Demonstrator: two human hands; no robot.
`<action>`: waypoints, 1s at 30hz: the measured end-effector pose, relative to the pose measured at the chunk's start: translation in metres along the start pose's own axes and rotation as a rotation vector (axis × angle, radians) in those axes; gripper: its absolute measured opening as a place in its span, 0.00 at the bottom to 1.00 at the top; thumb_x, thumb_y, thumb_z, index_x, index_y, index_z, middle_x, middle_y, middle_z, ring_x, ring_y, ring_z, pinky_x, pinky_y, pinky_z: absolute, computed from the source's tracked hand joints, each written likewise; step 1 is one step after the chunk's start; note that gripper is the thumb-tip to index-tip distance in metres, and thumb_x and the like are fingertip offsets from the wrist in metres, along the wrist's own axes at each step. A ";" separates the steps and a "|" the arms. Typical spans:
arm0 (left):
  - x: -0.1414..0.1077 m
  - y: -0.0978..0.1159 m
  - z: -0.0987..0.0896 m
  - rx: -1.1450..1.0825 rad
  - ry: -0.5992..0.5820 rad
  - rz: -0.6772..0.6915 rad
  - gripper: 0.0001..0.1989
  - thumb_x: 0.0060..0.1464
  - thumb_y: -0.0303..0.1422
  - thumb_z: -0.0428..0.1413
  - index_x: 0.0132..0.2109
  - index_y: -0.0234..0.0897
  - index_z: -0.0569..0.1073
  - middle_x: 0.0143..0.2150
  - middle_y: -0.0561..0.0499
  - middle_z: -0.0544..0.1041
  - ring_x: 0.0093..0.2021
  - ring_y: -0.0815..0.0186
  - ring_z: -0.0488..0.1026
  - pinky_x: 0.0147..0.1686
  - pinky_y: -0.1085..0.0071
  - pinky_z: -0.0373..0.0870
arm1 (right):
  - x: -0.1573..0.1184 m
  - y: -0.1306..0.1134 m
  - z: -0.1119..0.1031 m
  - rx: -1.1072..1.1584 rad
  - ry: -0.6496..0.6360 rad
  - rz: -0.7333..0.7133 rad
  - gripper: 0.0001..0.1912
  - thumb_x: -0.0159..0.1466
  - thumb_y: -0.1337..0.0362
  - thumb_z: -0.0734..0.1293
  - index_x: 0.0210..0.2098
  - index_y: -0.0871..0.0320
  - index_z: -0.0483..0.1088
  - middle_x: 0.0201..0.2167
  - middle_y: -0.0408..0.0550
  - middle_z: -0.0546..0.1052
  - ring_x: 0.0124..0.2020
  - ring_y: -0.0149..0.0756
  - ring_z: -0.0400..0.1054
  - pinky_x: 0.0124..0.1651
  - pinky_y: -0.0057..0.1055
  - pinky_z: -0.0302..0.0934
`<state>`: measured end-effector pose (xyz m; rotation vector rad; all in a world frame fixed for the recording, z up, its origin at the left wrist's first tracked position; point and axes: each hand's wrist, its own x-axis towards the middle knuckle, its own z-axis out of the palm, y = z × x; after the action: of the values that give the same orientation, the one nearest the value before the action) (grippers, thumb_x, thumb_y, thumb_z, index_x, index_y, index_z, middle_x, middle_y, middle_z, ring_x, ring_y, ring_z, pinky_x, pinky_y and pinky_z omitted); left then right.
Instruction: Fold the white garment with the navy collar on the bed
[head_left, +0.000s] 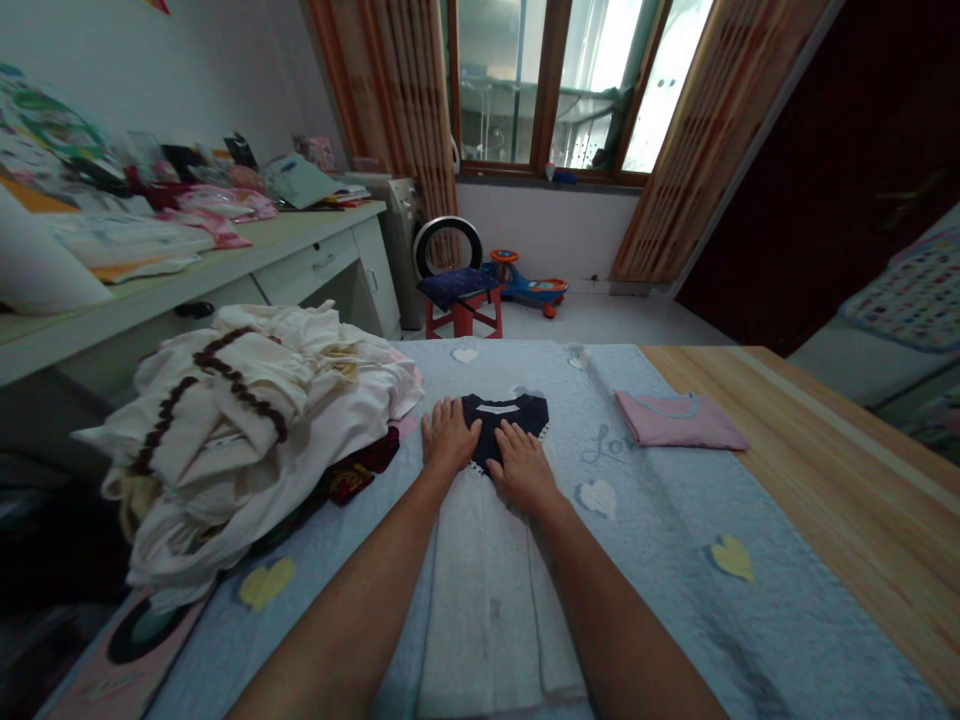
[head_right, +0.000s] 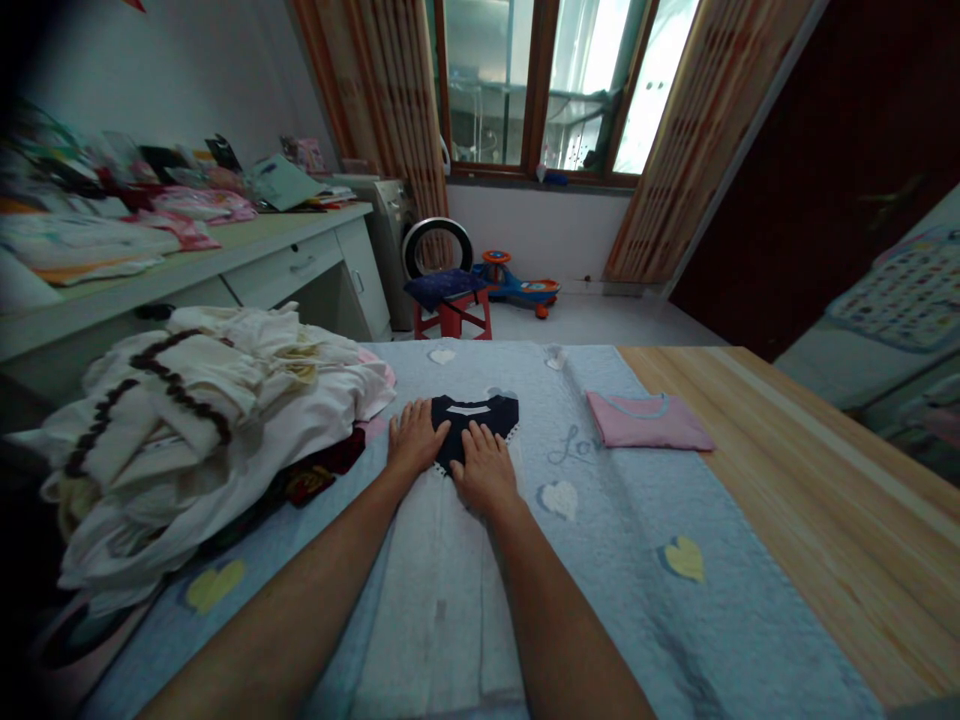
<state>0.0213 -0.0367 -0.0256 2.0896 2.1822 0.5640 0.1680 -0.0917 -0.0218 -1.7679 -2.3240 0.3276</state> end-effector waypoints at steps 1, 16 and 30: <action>0.000 -0.002 0.000 -0.018 0.024 -0.002 0.27 0.63 0.40 0.49 0.66 0.33 0.62 0.68 0.36 0.63 0.69 0.47 0.56 0.66 0.45 0.52 | 0.000 0.000 0.000 0.002 0.000 0.002 0.32 0.70 0.54 0.58 0.69 0.61 0.54 0.72 0.53 0.51 0.72 0.45 0.43 0.71 0.45 0.37; -0.002 -0.010 -0.004 -0.180 0.091 0.188 0.13 0.57 0.25 0.49 0.43 0.39 0.77 0.45 0.47 0.79 0.49 0.59 0.74 0.54 0.64 0.68 | 0.000 -0.001 -0.002 -0.005 -0.011 0.009 0.32 0.70 0.54 0.57 0.69 0.63 0.55 0.72 0.52 0.51 0.73 0.45 0.42 0.71 0.45 0.36; -0.002 -0.007 0.002 -0.119 0.115 0.152 0.19 0.58 0.26 0.49 0.54 0.36 0.74 0.56 0.44 0.77 0.58 0.58 0.71 0.59 0.62 0.65 | 0.000 -0.002 -0.003 0.005 -0.019 0.013 0.32 0.70 0.54 0.57 0.69 0.61 0.55 0.72 0.52 0.51 0.73 0.45 0.42 0.71 0.45 0.36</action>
<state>0.0155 -0.0384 -0.0301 2.2230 2.0006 0.8256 0.1674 -0.0918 -0.0181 -1.7860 -2.3233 0.3536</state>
